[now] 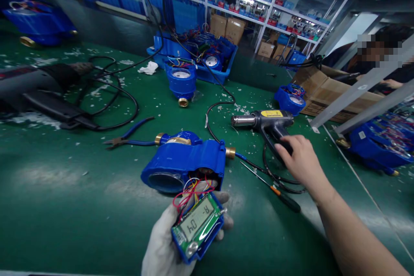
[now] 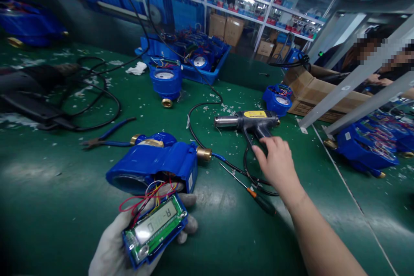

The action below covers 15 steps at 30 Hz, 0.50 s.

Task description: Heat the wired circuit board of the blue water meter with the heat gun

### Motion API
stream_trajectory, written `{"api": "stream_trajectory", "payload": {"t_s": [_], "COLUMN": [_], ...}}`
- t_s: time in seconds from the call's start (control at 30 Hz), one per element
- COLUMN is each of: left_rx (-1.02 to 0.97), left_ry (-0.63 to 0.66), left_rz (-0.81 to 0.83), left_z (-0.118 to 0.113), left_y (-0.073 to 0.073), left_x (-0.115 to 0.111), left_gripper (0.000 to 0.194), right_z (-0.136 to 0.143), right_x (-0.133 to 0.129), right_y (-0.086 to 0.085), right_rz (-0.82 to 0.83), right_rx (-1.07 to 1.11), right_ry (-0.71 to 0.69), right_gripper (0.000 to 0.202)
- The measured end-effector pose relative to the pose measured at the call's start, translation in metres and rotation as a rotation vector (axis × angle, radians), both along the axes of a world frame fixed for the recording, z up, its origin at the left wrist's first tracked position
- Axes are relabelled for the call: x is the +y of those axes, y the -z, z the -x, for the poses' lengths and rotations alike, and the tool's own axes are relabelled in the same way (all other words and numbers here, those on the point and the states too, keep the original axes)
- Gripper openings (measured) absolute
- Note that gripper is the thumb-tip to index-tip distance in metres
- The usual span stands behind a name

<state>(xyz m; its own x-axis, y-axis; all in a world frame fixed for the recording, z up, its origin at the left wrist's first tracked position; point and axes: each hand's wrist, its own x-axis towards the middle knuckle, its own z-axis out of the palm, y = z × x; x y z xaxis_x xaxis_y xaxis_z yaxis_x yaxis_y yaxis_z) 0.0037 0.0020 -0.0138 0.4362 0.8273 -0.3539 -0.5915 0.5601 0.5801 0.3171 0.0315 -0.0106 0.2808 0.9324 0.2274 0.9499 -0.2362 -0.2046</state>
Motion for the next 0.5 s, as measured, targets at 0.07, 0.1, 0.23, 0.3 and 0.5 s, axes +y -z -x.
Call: {"api": "stream_trajectory", "payload": {"t_s": [0.07, 0.1, 0.23, 0.3, 0.5], "left_rx": [0.009, 0.014, 0.02, 0.011, 0.064], "left_ry": [0.012, 0.009, -0.012, -0.01, -0.025], "left_rz": [0.021, 0.022, -0.066, -0.123, -0.22], "left_z": [0.0, 0.0, -0.001, -0.002, -0.001], "left_y": [-0.001, -0.001, -0.002, -0.001, 0.002], "left_x": [0.0, 0.0, -0.001, -0.002, -0.009], "left_gripper": [0.052, 0.051, 0.049, 0.05, 0.051], "right_z": [0.02, 0.028, 0.039, 0.037, 0.057], "right_x": [-0.04, -0.059, -0.109, -0.12, -0.135], "right_y": [0.008, 0.017, 0.055, 0.06, -0.004], "right_rz": [0.045, 0.058, 0.023, -0.02, -0.033], "right_rx": [0.054, 0.068, 0.035, 0.046, 0.33], "right_ry": [-0.15, -0.188, -0.209, -0.223, -0.437], "right_gripper": [0.034, 0.033, 0.036, 0.03, 0.013]}}
